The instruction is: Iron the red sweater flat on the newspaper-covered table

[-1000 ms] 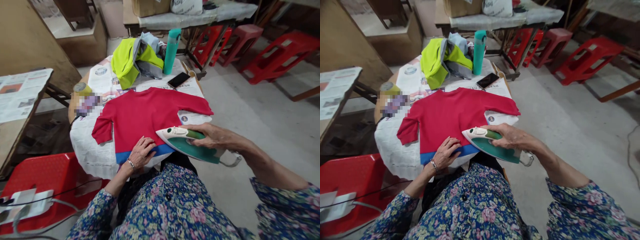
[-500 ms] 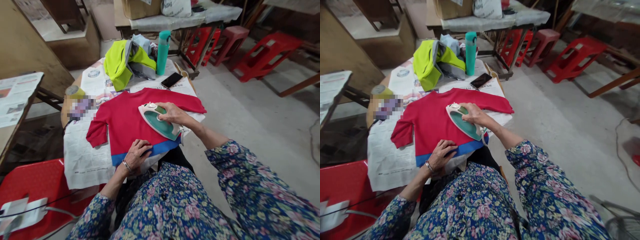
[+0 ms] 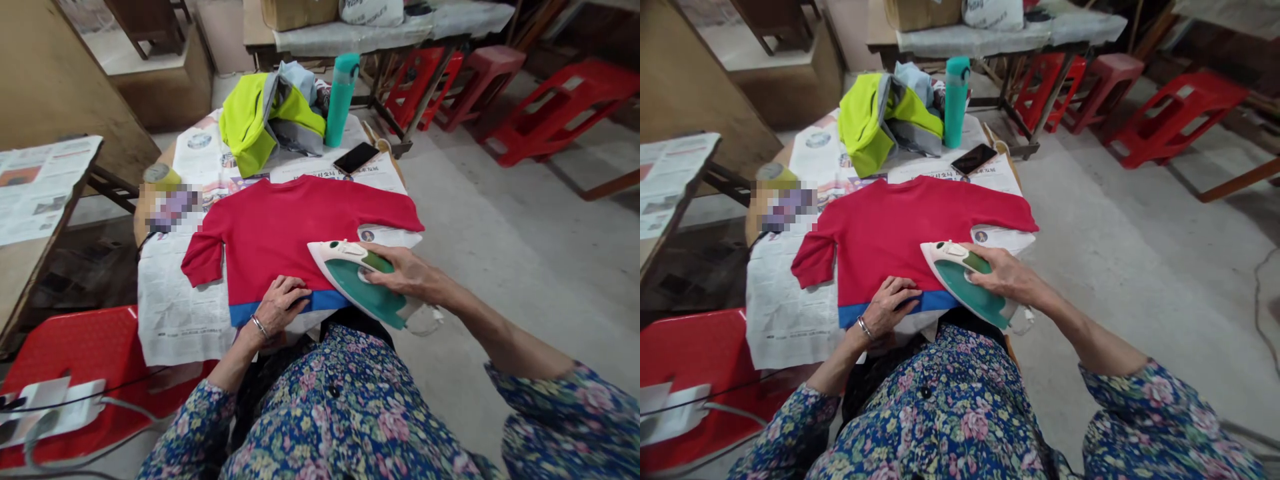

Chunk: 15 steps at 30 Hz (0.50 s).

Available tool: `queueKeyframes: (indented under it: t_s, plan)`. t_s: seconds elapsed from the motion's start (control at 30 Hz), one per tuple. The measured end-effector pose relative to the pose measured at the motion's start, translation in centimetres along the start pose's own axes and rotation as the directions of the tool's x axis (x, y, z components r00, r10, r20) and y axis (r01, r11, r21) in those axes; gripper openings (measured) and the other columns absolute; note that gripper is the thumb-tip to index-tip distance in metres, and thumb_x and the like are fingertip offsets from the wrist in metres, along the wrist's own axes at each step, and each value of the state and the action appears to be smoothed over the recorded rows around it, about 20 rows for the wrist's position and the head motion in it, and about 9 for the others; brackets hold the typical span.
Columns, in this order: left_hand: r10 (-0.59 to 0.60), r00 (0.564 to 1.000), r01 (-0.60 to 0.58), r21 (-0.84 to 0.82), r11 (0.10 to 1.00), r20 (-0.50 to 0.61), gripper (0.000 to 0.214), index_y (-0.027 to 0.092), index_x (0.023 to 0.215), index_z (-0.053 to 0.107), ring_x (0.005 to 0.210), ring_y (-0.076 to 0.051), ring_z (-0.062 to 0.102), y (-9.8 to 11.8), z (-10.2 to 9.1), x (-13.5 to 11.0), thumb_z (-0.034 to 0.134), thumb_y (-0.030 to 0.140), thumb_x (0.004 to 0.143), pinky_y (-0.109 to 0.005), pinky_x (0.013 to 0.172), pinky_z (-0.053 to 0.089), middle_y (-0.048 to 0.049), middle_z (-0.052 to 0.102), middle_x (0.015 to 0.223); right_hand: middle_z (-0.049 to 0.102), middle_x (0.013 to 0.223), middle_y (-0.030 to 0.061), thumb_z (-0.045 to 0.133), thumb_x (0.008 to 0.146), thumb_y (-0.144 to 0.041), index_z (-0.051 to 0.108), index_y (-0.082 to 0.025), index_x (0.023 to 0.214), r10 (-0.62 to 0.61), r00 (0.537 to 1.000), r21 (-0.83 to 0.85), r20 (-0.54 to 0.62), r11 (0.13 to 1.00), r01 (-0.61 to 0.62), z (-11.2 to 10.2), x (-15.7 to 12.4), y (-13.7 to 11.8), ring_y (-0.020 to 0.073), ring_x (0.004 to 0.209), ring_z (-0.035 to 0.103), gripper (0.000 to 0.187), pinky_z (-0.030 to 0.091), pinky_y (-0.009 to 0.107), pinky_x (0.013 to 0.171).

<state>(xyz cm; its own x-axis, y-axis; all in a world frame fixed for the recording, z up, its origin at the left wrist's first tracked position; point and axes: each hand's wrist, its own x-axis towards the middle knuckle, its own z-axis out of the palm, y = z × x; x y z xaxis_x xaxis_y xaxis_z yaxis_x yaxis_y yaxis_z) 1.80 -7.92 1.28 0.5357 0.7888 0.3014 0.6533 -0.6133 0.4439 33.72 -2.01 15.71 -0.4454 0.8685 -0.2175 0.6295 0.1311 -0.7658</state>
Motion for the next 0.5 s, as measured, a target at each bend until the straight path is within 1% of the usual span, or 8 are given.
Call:
queueKeyframes:
  t_s: [0.07, 0.13, 0.23, 0.3, 0.4, 0.43, 0.5]
  plan:
    - [0.009, 1.000, -0.009, 0.003, 1.000, -0.009, 0.023, 0.028, 0.123, 0.080, 0.108, -0.023, 0.069, -0.1, -0.1, 0.0, 0.066, 0.026, 0.105, -0.041, 0.097, 0.058, -0.0090, 0.077, 0.118, 0.080, 0.100, 0.0071, 0.070, 0.088, -0.031, 0.064, -0.022, 0.160, 0.087, 0.995, 0.021, -0.039, 0.996, -0.086, -0.7, -0.8, 0.8, 0.0156, 0.056, 0.061, 0.072, 0.050, 0.027, 0.046]
    - [0.014, 1.000, -0.014, 0.009, 1.000, -0.012, 0.021, 0.028, 0.121, 0.080, 0.106, -0.022, 0.069, -0.1, -0.3, 0.0, 0.066, 0.026, 0.105, -0.040, 0.096, 0.057, -0.0083, 0.077, 0.115, 0.076, 0.086, 0.0035, 0.070, 0.088, -0.033, 0.060, -0.020, 0.163, 0.157, 0.984, 0.038, -0.087, 0.987, -0.154, -1.5, -0.9, 1.4, 0.0152, 0.049, 0.058, 0.077, 0.048, 0.028, 0.043]
    - [-0.002, 1.000, 0.001, 0.036, 0.999, 0.018, 0.019, 0.027, 0.116, 0.079, 0.102, -0.022, 0.069, 0.2, -0.6, 0.5, 0.064, 0.034, 0.107, -0.039, 0.095, 0.056, -0.0068, 0.076, 0.110, 0.067, 0.068, -0.0015, 0.070, 0.085, -0.032, 0.063, -0.018, 0.159, 0.186, 0.967, 0.044, -0.175, 0.983, -0.181, -2.8, 0.1, 1.9, 0.0167, 0.046, 0.056, 0.075, 0.048, 0.029, 0.044]
    - [-0.048, 0.998, 0.045, 0.090, 0.995, 0.027, 0.025, 0.028, 0.121, 0.077, 0.100, -0.022, 0.070, 0.6, -0.4, 1.6, 0.061, 0.043, 0.109, -0.037, 0.093, 0.056, -0.0063, 0.076, 0.107, 0.062, 0.062, -0.0025, 0.069, 0.083, -0.030, 0.069, -0.016, 0.150, 0.189, 0.956, 0.035, -0.225, 0.982, -0.186, -3.5, 1.3, 1.9, 0.0177, 0.046, 0.057, 0.068, 0.049, 0.030, 0.047]
    - [-0.153, 0.988, 0.148, 0.196, 0.969, 0.010, 0.038, 0.031, 0.138, 0.073, 0.099, -0.025, 0.070, 1.5, 0.8, 4.1, 0.061, 0.051, 0.108, -0.036, 0.089, 0.055, -0.0063, 0.076, 0.104, 0.061, 0.060, -0.0023, 0.069, 0.080, -0.026, 0.073, -0.014, 0.139, 0.192, 0.941, 0.016, -0.280, 0.981, -0.195, -4.6, 3.6, 1.5, 0.0185, 0.048, 0.058, 0.061, 0.049, 0.029, 0.049]
    - [-0.175, 0.984, 0.168, 0.223, 0.960, 0.011, 0.039, 0.032, 0.140, 0.072, 0.099, -0.026, 0.070, 1.8, 1.4, 5.0, 0.062, 0.051, 0.107, -0.037, 0.088, 0.055, -0.0067, 0.076, 0.103, 0.061, 0.060, -0.0021, 0.069, 0.079, -0.025, 0.074, -0.013, 0.137, 0.195, 0.938, 0.007, -0.286, 0.979, -0.202, -5.0, 4.5, 1.3, 0.0189, 0.049, 0.059, 0.059, 0.049, 0.030, 0.049]
    - [-0.182, 0.983, 0.171, 0.250, 0.953, 0.024, 0.035, 0.032, 0.135, 0.074, 0.103, -0.028, 0.070, 2.4, 2.7, 6.5, 0.066, 0.049, 0.105, -0.039, 0.089, 0.055, -0.0086, 0.075, 0.105, 0.061, 0.059, -0.0012, 0.069, 0.078, -0.023, 0.075, -0.012, 0.131, 0.208, 0.936, -0.012, -0.285, 0.975, -0.220, -5.7, 6.1, 1.0, 0.0197, 0.050, 0.059, 0.055, 0.050, 0.030, 0.051]
